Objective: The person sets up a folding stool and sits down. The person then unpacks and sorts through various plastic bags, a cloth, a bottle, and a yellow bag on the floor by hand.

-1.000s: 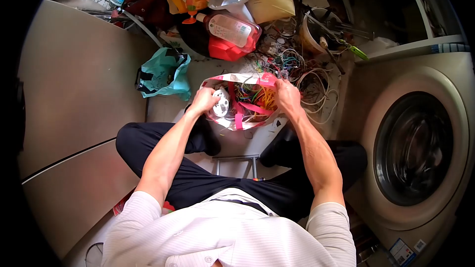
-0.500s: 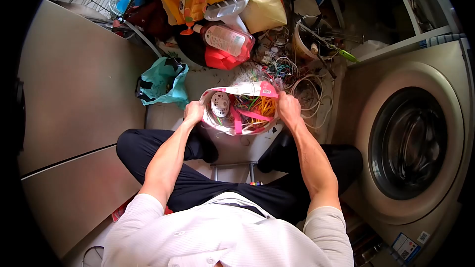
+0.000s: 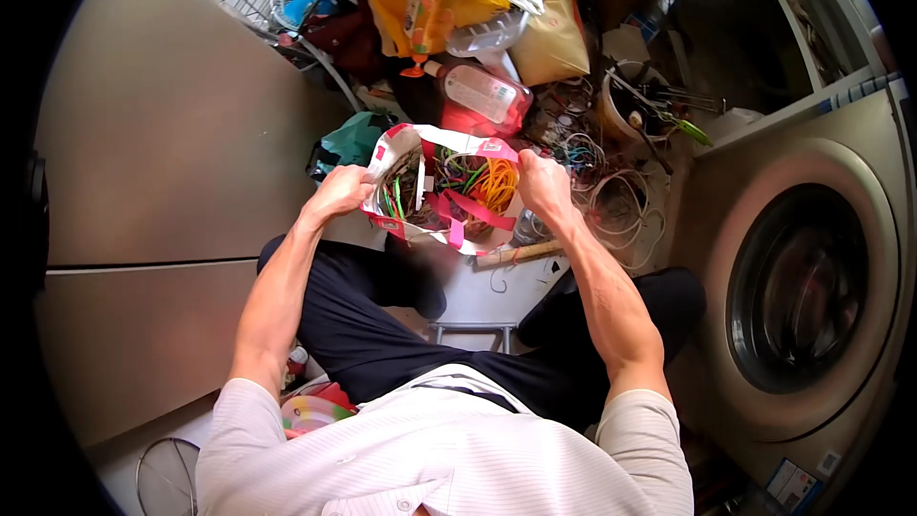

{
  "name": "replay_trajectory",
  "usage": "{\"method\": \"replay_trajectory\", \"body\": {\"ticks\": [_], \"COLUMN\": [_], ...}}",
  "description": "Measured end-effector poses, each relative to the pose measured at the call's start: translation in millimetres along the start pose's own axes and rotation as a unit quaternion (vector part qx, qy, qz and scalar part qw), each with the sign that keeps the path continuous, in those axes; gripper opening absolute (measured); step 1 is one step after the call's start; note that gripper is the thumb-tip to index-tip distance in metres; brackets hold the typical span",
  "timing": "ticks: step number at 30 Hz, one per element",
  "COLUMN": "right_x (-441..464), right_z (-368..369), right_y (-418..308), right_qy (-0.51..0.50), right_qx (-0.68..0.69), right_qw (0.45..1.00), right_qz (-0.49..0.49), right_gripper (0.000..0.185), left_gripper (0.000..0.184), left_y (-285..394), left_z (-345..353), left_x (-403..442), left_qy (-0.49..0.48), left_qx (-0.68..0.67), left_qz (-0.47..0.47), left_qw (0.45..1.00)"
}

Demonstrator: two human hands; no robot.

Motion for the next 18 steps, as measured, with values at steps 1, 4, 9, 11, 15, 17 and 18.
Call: {"method": "replay_trajectory", "body": {"ticks": [1, 4, 9, 11, 15, 17, 18], "right_x": [1, -1, -22, -28, -23, -17, -14], "right_z": [6, 36, 84, 109, 114, 113, 116], "right_y": [-1, 5, -9, 5, 11, 15, 18], "right_qy": [-0.007, -0.051, -0.099, -0.134, -0.154, -0.146, -0.145], "right_qx": [0.002, -0.029, -0.053, -0.076, -0.058, -0.049, -0.049], "right_qw": [1.000, 0.998, 0.991, 0.986, 0.985, 0.987, 0.987], "right_qz": [0.001, 0.000, -0.068, -0.067, -0.045, -0.044, -0.041], "right_gripper": [0.020, 0.020, 0.014, 0.017, 0.025, 0.028, 0.028], "left_gripper": [0.029, 0.021, 0.012, 0.013, 0.020, 0.032, 0.037], "left_y": [-6, -47, -60, -52, -42, -50, -59], "left_z": [-4, 25, 103, 99, 58, 26, 5], "left_x": [-2, 10, 18, 21, 5, 18, 24], "left_qy": [-0.020, -0.132, -0.186, -0.167, -0.218, -0.100, -0.009], "left_qx": [0.060, 0.140, 0.221, 0.221, 0.099, 0.026, 0.028], "left_qz": [0.035, 0.047, -0.022, -0.029, -0.106, -0.106, -0.130], "left_qw": [0.997, 0.980, 0.957, 0.961, 0.965, 0.989, 0.991]}}
Point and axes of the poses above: each hand's wrist, its own x-axis towards the middle knuckle, its own z-axis out of the palm, y = z × x, the point moved 8 cm from there along x, towards the middle knuckle, and after that the axes turned 8 degrees about -y, right-handed, at the moved point
